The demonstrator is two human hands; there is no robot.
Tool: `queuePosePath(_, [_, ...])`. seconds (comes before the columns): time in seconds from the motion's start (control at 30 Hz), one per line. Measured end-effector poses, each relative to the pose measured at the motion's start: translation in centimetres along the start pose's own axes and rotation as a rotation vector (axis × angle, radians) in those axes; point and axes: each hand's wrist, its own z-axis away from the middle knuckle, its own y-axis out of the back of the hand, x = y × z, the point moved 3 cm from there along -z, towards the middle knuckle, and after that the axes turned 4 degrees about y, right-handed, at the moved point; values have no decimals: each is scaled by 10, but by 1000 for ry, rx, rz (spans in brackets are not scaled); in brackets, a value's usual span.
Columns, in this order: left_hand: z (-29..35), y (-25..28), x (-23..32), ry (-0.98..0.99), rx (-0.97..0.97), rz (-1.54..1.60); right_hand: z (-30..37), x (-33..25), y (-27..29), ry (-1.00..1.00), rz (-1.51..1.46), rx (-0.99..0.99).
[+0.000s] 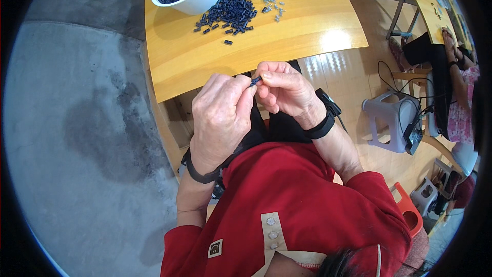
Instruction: Sorting and joining small black plastic parts by hand.
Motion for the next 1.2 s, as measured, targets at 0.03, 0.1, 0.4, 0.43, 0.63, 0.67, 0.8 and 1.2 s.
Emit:
queuePosePath(0.03, [0,-1,0,-8,-5,20,0,1,0,-1,-17,-3])
queuePosePath(0.1, [0,-2,0,-8,3,-17,0,2,0,1,-25,17])
queuePosePath(0.4, [1,-9,-8,-47,0,-60,2,4,-1,-26,-77,113])
queuePosePath(0.43, [0,-10,-9,-26,-3,-25,2,2,-1,-46,-99,97])
queuePosePath(0.63, [11,-25,-36,160,61,318,-2,6,-5,-72,-50,165])
queuePosePath(0.67, [15,-26,-37,173,18,320,-4,9,3,-88,3,29])
queuePosePath(0.8, [20,-25,-35,11,-44,184,0,13,18,-237,88,28])
queuePosePath(1.2, [61,-12,-69,44,5,157,-5,54,4,-244,303,141])
